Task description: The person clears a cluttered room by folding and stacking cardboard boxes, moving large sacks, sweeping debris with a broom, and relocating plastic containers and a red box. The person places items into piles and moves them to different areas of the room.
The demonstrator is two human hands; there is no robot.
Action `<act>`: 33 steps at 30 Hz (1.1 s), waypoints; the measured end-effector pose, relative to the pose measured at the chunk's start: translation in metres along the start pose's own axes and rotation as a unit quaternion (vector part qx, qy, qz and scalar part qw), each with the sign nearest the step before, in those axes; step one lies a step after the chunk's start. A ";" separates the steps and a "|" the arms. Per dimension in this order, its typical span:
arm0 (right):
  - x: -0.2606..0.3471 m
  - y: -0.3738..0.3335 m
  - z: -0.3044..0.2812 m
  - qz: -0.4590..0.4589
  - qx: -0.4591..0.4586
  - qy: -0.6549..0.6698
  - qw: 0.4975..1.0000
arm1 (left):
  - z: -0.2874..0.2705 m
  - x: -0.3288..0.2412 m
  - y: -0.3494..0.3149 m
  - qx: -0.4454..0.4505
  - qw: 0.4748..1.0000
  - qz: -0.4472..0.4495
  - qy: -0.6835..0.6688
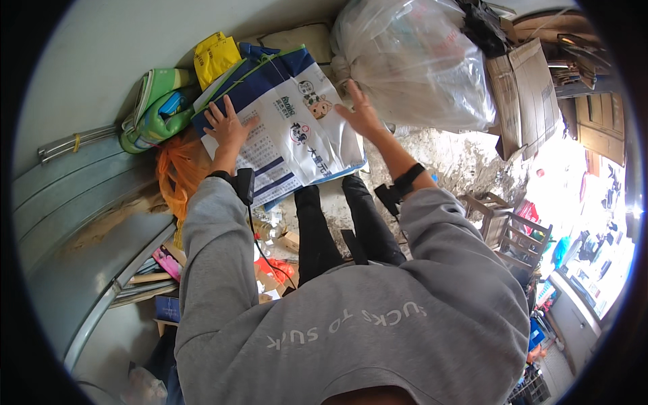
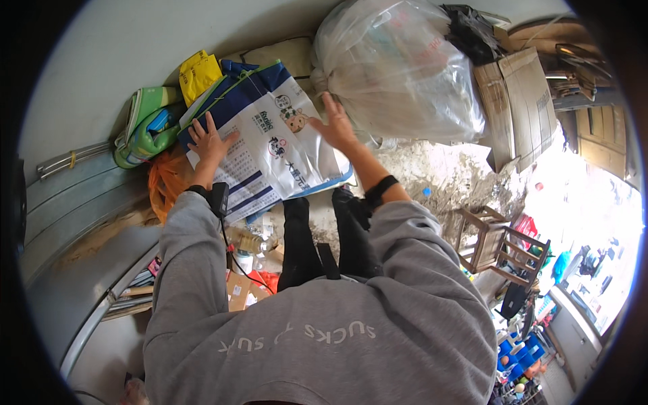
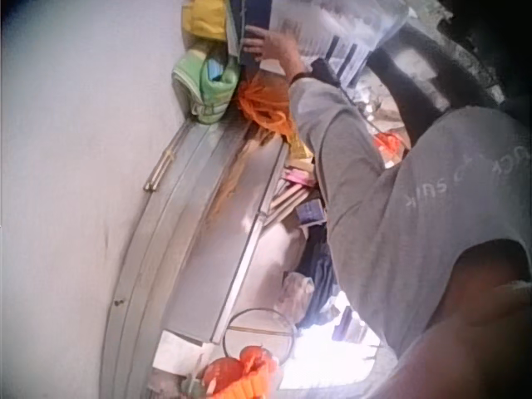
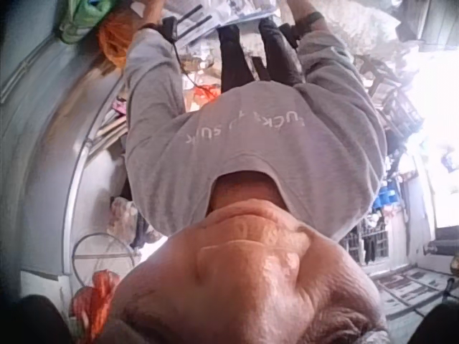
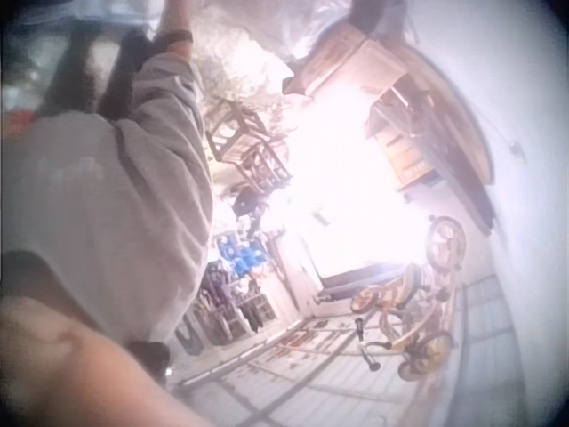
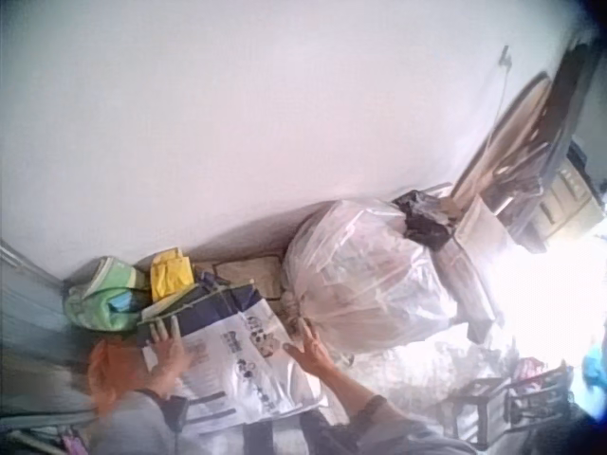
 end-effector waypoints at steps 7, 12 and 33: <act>-0.120 -0.151 -0.093 0.273 -0.035 0.118 0.954 | -0.004 0.005 -0.083 -0.119 0.988 0.094 0.015; -0.204 -0.318 -0.086 0.379 -0.101 0.153 0.907 | 0.025 0.007 -0.127 -0.109 0.980 0.169 0.010; -0.195 -0.718 0.057 0.467 -0.342 0.468 0.669 | 0.053 -0.133 -0.160 -0.065 0.976 0.202 0.046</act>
Point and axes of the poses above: each hand's wrist, its own y-axis towards the middle knuckle, its own z-axis out of the palm, x = y × z, the point moved 1 cm from there along y, towards the middle knuckle, and after that the axes turned 14 degrees about x, right-handed, at the moved point
